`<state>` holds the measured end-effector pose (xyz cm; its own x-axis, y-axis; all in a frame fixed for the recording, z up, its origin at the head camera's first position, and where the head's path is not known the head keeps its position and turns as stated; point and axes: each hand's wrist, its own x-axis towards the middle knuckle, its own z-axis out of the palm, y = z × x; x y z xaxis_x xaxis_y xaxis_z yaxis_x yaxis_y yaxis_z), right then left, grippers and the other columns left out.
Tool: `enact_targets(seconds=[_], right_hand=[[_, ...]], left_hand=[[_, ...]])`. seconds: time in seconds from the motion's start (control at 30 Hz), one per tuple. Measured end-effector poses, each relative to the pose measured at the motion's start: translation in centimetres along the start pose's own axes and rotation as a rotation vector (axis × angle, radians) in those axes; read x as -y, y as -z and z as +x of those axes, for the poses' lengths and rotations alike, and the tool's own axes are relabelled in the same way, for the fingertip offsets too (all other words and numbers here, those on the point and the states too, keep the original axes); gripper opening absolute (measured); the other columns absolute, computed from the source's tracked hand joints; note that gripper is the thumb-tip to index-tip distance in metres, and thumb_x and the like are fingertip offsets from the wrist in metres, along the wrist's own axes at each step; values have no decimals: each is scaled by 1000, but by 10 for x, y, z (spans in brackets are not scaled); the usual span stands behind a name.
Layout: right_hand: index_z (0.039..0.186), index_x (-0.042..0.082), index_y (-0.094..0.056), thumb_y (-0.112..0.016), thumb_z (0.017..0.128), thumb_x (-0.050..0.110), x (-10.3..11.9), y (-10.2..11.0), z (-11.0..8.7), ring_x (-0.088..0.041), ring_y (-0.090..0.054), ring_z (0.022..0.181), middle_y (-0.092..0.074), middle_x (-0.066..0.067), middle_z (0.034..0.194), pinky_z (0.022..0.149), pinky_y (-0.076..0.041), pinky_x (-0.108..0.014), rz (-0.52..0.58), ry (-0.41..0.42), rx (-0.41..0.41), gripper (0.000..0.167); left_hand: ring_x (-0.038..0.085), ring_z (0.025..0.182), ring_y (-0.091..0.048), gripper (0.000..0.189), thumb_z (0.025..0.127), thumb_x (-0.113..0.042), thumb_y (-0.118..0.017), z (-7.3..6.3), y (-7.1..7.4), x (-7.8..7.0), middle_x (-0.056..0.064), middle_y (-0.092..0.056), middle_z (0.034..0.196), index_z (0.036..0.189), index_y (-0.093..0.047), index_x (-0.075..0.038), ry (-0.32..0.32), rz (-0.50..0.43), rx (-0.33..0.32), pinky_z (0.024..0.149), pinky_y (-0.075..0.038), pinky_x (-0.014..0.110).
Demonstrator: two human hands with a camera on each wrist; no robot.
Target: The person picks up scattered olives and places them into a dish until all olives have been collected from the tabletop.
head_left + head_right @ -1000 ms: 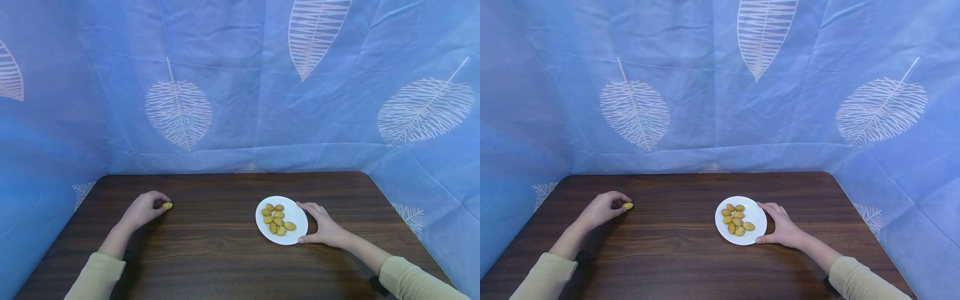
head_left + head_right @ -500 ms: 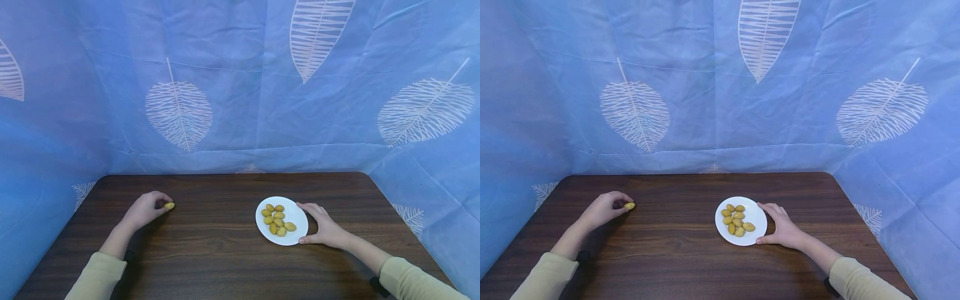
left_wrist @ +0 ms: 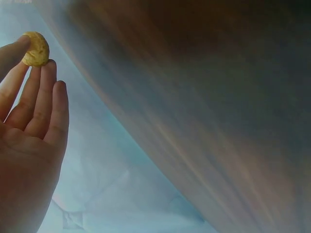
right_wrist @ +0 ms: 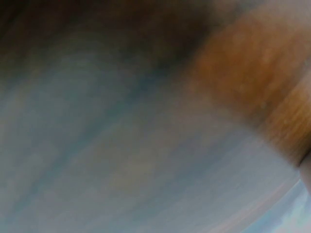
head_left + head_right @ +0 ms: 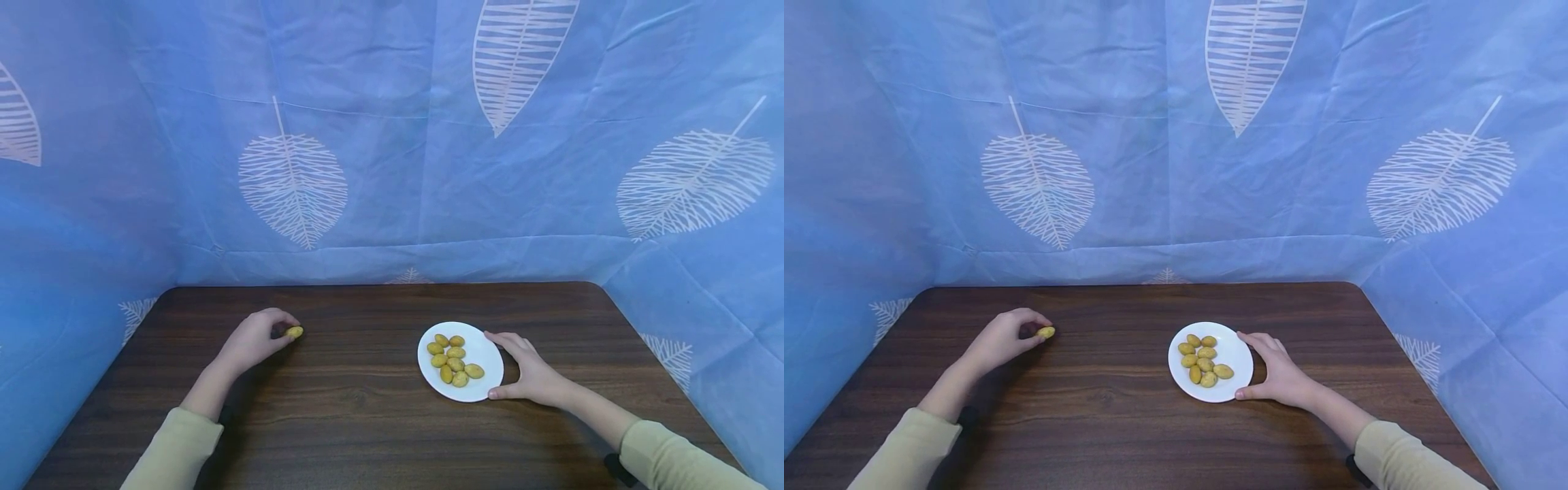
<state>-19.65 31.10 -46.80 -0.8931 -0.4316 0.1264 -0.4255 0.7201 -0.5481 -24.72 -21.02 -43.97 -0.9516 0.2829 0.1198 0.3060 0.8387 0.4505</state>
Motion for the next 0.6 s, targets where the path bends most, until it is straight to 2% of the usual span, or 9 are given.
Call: enact_targets(seconds=[0.6], right_hand=[[157,-1,-45,-99,73,34,-2,-1,1,-54,-43,136,-49,-29,149,101,-46,-73,-7,3,-4,106]], left_hand=[[24,102,-71,20,96,-13,-79,21,-19,-28,8,-77,116,116,-79,-10,-53,-15,-14,92,-60,49]])
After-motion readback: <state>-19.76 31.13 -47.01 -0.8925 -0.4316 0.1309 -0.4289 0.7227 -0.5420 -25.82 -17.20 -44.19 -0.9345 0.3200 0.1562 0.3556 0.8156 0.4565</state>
